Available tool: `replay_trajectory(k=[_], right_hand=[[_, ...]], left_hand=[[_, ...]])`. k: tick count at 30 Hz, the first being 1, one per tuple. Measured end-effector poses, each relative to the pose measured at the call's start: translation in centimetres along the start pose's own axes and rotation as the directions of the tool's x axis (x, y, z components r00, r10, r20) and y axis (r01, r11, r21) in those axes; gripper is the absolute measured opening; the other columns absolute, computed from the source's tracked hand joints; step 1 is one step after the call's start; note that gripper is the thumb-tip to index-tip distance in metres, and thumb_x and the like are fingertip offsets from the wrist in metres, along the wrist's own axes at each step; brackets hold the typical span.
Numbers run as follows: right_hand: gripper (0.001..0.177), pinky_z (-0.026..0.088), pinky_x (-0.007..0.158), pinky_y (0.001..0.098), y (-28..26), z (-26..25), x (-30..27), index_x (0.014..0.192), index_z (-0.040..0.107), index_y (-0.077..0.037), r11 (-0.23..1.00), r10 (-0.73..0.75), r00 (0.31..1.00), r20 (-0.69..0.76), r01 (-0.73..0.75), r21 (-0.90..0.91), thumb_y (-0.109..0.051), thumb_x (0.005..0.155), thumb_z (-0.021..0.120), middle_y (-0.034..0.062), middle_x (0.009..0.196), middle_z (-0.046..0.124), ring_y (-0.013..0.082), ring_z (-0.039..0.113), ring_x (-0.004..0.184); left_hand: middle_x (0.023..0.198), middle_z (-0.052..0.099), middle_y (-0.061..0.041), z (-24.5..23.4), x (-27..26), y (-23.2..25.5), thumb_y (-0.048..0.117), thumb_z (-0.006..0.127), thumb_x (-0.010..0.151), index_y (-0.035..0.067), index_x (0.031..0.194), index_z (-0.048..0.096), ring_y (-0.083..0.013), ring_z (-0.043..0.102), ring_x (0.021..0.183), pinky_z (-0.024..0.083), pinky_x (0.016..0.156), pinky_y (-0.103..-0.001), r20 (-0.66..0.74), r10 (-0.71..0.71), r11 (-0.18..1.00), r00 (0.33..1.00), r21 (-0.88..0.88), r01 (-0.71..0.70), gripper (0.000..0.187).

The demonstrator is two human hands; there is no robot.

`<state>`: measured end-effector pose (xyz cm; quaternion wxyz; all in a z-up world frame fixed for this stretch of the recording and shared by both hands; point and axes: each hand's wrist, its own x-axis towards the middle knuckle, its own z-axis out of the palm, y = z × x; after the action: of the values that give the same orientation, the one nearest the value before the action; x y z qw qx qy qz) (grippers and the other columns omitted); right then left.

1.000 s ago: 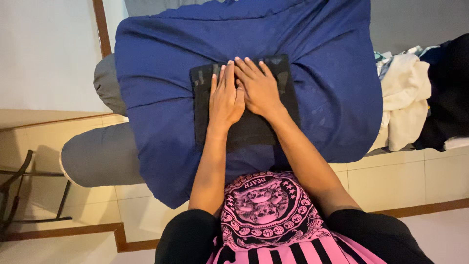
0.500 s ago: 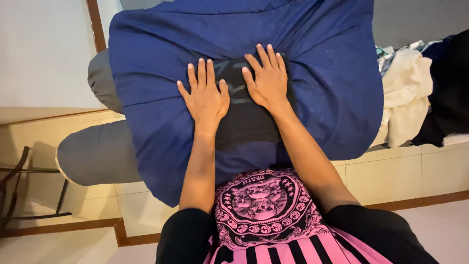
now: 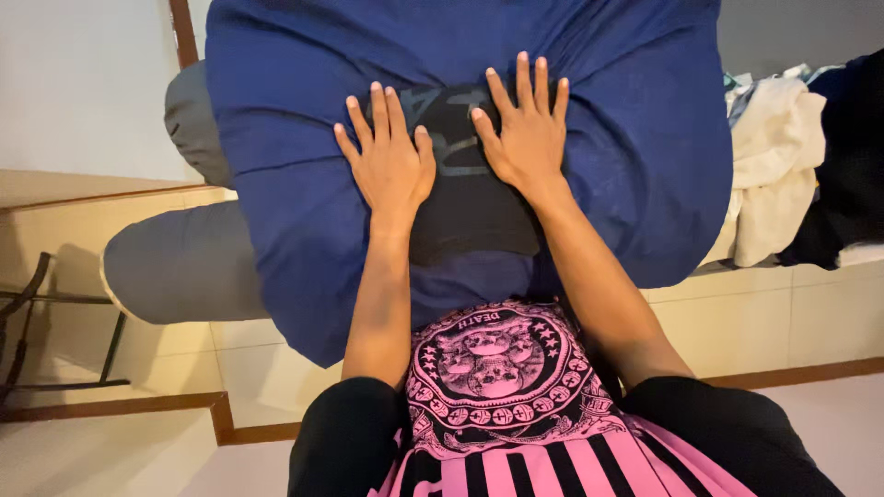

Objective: The person spreads a black t-shirt on a blue blanket, folds the sleeves inward, folds the body into a square, and then places the folded item onto a shelf in a white closet.

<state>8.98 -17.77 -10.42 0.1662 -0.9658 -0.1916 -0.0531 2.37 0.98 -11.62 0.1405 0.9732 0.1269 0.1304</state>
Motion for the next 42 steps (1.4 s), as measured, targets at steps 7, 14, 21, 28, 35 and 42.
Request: replay_trajectory(k=[7,14,21,28,35,42], right_hand=[[0.054,0.016,0.124,0.0621,-2.1,-2.0,-4.5,0.153,0.053,-0.012,0.984,-0.162,0.986,0.034,0.159,0.081,-0.038,0.106,0.052,0.0226,0.166,0.034,0.0438,0.028,0.154],[0.049,0.021,0.121,0.0621,-3.5,-2.5,-8.1,0.15,0.057,-0.015,0.983,-0.176,0.982,0.064,0.173,0.055,-0.032,0.103,0.051,0.0177,0.164,0.039,0.0407,0.035,0.15],[0.051,0.023,0.12,0.0618,-2.2,-2.1,-8.8,0.147,0.06,-0.02,0.982,-0.183,0.982,0.04,0.181,0.057,-0.039,0.1,0.056,0.0161,0.162,0.042,0.0397,0.038,0.149],[0.056,0.022,0.12,0.0616,-1.3,-1.9,-8.9,0.146,0.06,-0.02,0.989,-0.137,0.99,0.036,0.135,0.056,-0.046,0.098,0.059,0.0173,0.162,0.041,0.0434,0.035,0.149],[0.058,0.019,0.123,0.0609,-1.3,-2.3,-7.7,0.151,0.055,-0.014,0.991,-0.083,0.995,0.062,0.076,0.109,-0.042,0.101,0.057,0.0183,0.165,0.036,0.0457,0.03,0.152],[0.056,0.018,0.121,0.066,-0.9,-2.1,-2.9,0.151,0.056,-0.014,0.993,-0.119,0.992,0.041,0.119,0.006,-0.036,0.099,0.058,0.0189,0.162,0.04,0.0461,0.033,0.15]], left_hand=[[0.163,0.039,-0.019,-2.4,-3.0,1.6,0.025,0.056,0.101,0.001,0.151,0.051,-0.0462,0.029,0.153,0.022,0.123,-0.064,-0.057,0.187,0.966,0.981,-0.172,-0.194,0.056],[0.162,0.043,-0.017,-3.6,-6.9,3.1,0.022,0.053,0.101,0.002,0.15,0.051,-0.0415,0.034,0.153,0.025,0.124,-0.061,0.082,0.267,0.915,0.96,-0.333,-0.226,0.053],[0.16,0.044,-0.013,-3.8,-7.4,1.7,0.031,0.054,0.098,0.005,0.152,0.048,-0.0386,0.038,0.148,0.024,0.119,-0.063,0.14,0.272,0.953,0.952,-0.175,-0.247,0.06],[0.162,0.04,-0.015,-3.8,-7.5,-0.1,0.037,0.053,0.097,0.004,0.154,0.043,-0.0362,0.034,0.15,0.014,0.116,-0.072,0.177,0.093,0.992,0.98,-0.098,-0.076,0.067],[0.163,0.038,-0.015,-4.0,-6.9,0.4,0.037,0.055,0.096,0.003,0.154,0.045,-0.0364,0.031,0.152,0.009,0.115,-0.077,0.138,0.099,0.994,0.985,-0.058,-0.092,0.068],[0.16,0.036,-0.025,-2.6,-2.4,1.2,0.034,0.06,0.094,0.007,0.149,0.051,-0.0487,0.026,0.15,0.009,0.105,-0.087,0.039,0.141,0.989,0.989,-0.041,-0.14,0.063]])
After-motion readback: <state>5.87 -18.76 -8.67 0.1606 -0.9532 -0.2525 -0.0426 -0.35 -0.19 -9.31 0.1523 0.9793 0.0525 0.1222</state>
